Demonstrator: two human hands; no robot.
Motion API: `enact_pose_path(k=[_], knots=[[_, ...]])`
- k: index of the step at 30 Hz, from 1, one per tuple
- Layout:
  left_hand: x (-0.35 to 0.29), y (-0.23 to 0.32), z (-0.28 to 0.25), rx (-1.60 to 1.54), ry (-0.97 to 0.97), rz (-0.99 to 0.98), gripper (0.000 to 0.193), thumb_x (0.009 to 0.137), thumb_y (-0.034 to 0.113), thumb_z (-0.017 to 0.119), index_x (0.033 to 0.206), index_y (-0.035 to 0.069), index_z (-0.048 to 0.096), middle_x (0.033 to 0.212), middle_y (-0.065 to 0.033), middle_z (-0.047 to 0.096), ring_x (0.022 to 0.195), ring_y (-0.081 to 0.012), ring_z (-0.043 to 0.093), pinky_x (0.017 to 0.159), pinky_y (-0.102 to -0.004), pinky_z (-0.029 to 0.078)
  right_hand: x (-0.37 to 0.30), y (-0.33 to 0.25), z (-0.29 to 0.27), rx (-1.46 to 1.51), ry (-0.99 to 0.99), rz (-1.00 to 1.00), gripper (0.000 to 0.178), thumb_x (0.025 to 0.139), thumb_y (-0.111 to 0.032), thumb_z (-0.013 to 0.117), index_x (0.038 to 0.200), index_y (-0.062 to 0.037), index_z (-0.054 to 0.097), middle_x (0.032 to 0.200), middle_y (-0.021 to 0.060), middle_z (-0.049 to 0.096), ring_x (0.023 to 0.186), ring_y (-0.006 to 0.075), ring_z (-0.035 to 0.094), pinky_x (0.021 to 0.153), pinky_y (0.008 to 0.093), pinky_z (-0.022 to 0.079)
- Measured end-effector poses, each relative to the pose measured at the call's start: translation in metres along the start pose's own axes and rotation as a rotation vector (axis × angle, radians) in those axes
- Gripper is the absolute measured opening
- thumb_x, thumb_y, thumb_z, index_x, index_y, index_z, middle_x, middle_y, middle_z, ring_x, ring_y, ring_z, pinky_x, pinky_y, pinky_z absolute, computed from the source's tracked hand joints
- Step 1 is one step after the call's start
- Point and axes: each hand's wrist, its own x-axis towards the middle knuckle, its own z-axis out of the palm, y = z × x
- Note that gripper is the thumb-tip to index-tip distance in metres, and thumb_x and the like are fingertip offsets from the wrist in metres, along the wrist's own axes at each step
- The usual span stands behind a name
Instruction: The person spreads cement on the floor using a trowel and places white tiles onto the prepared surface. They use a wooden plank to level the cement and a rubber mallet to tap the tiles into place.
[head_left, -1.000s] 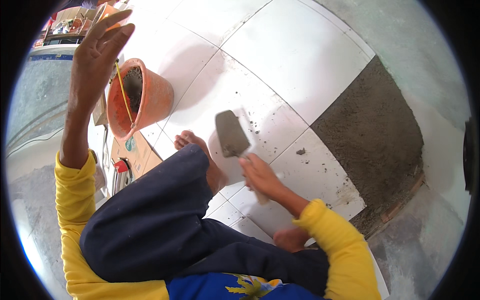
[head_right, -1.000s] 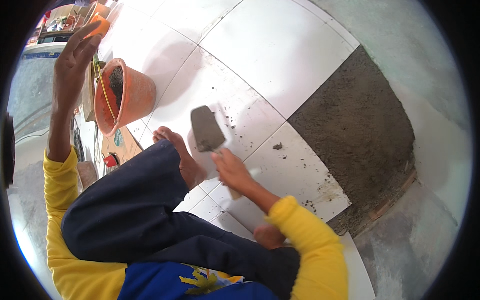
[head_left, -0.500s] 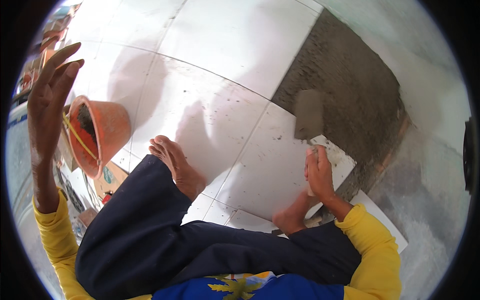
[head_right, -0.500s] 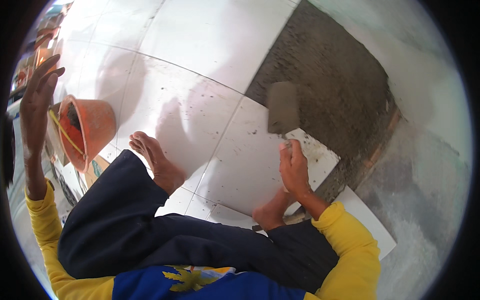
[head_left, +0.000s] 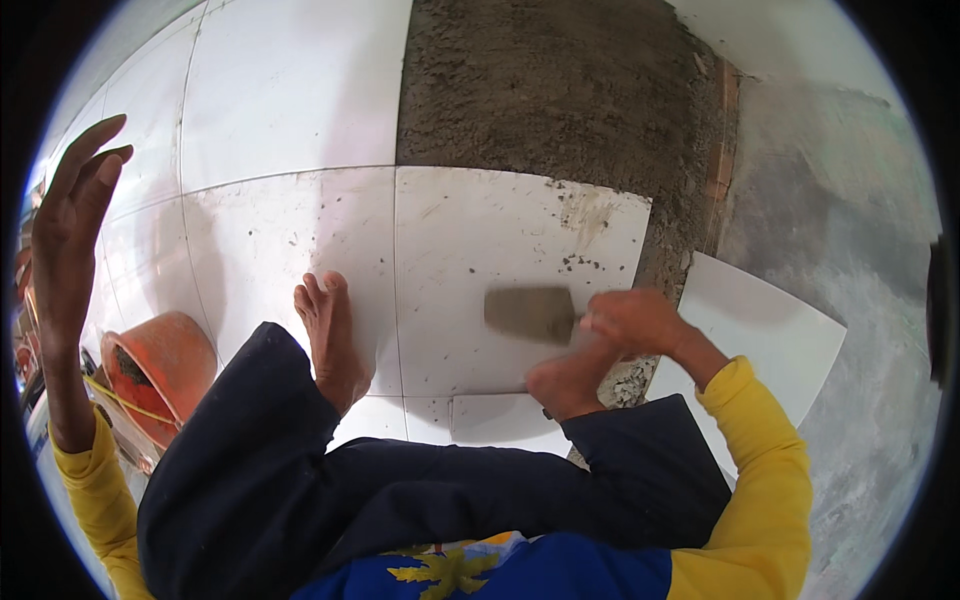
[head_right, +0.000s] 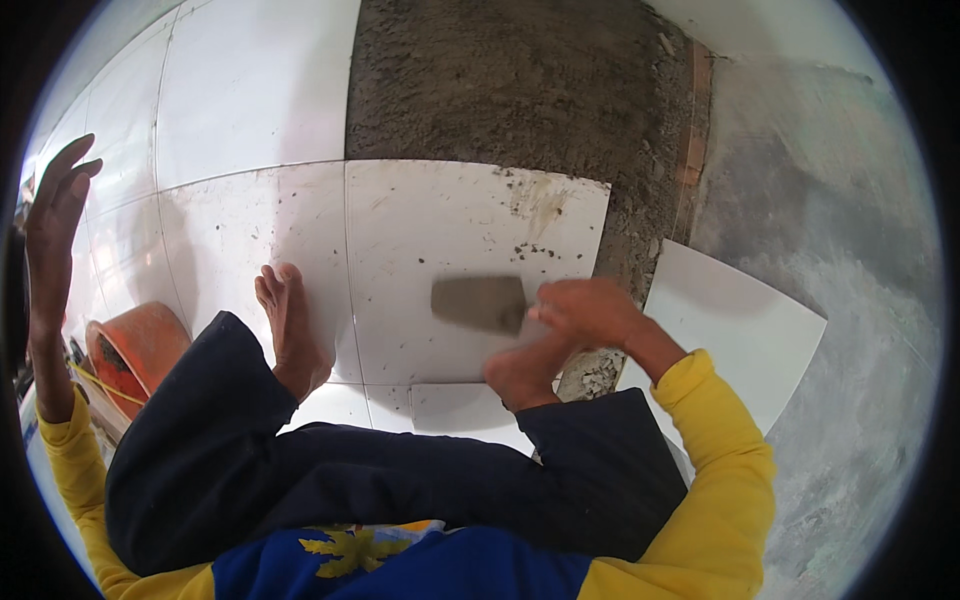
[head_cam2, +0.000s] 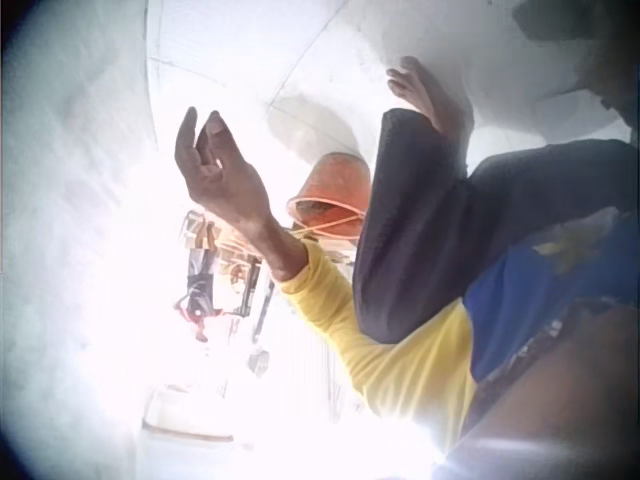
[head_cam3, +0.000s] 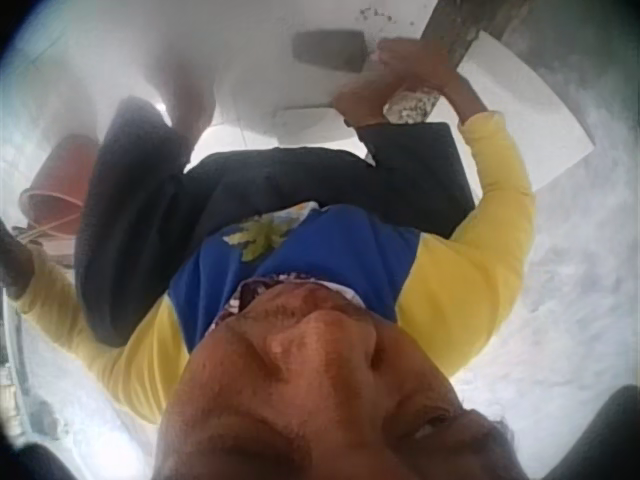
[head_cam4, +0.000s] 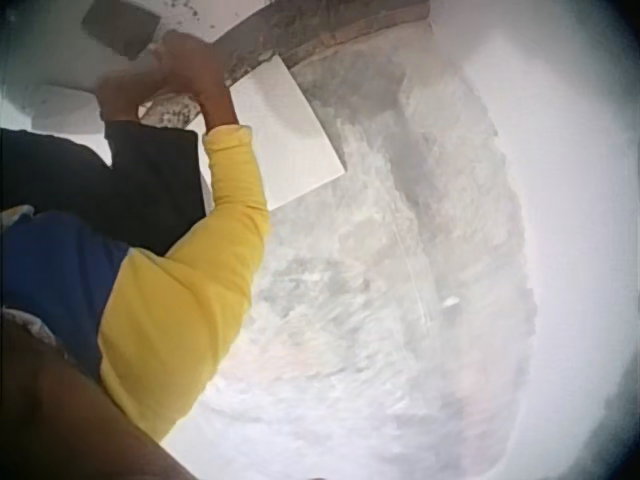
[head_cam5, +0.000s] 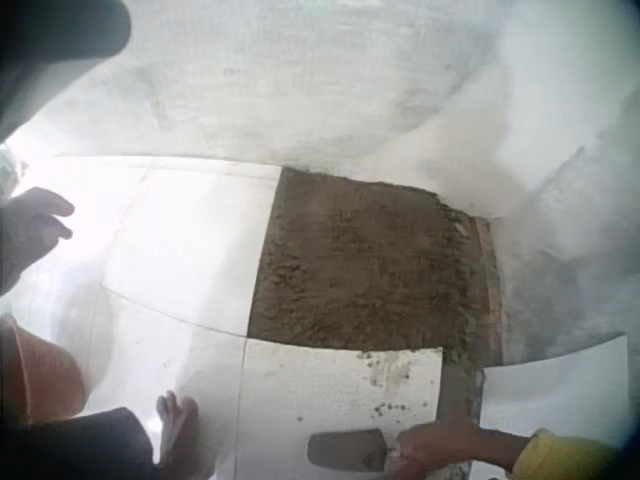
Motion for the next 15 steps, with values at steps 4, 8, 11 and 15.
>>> enact_pose_path(k=[4,8,11,15], knots=[[0.023,0.027,-0.020,-0.047,-0.051,0.089,0.048,0.108,0.042,0.060,0.147,0.014,0.059,0.145,-0.0126,0.065,0.131,-0.0284,0.066,0.114,-0.0474,0.050,0.004,0.062,0.021,0.021,0.222,-0.143,0.034,0.106,-0.040,0.056,0.112,-0.0074,0.065,0.102,0.0133,0.071,0.095,0.0408,0.070,0.078,0.0503,0.056],[0.060,0.053,0.007,-0.188,-0.034,0.069,0.051,0.108,0.044,0.061,0.142,0.006,0.062,0.140,-0.0160,0.067,0.125,-0.0268,0.068,0.111,-0.0437,0.052,-0.003,0.041,-0.031,-0.039,0.476,0.327,0.031,0.106,-0.036,0.057,0.115,-0.0069,0.064,0.108,0.0130,0.071,0.094,0.0411,0.070,0.074,0.0514,0.057],[0.086,0.078,0.011,-0.329,-0.065,0.144,0.050,0.107,0.043,0.063,0.137,0.003,0.065,0.131,-0.0164,0.070,0.120,-0.0277,0.070,0.106,-0.0408,0.054,0.015,-0.002,-0.012,-0.154,0.553,0.158,0.030,0.106,-0.035,0.056,0.115,-0.0073,0.063,0.104,0.0136,0.071,0.093,0.0399,0.070,0.070,0.0515,0.058],[0.101,0.105,0.006,-0.644,-0.264,0.410,0.040,0.107,0.029,0.062,0.131,-0.003,0.065,0.124,-0.0180,0.069,0.113,-0.0285,0.068,0.101,-0.0419,0.052,0.022,0.024,0.019,-0.164,0.791,0.469,0.030,0.108,-0.037,0.054,0.112,-0.0088,0.062,0.090,0.0117,0.068,0.081,0.0321,0.071,0.061,0.0465,0.057]])
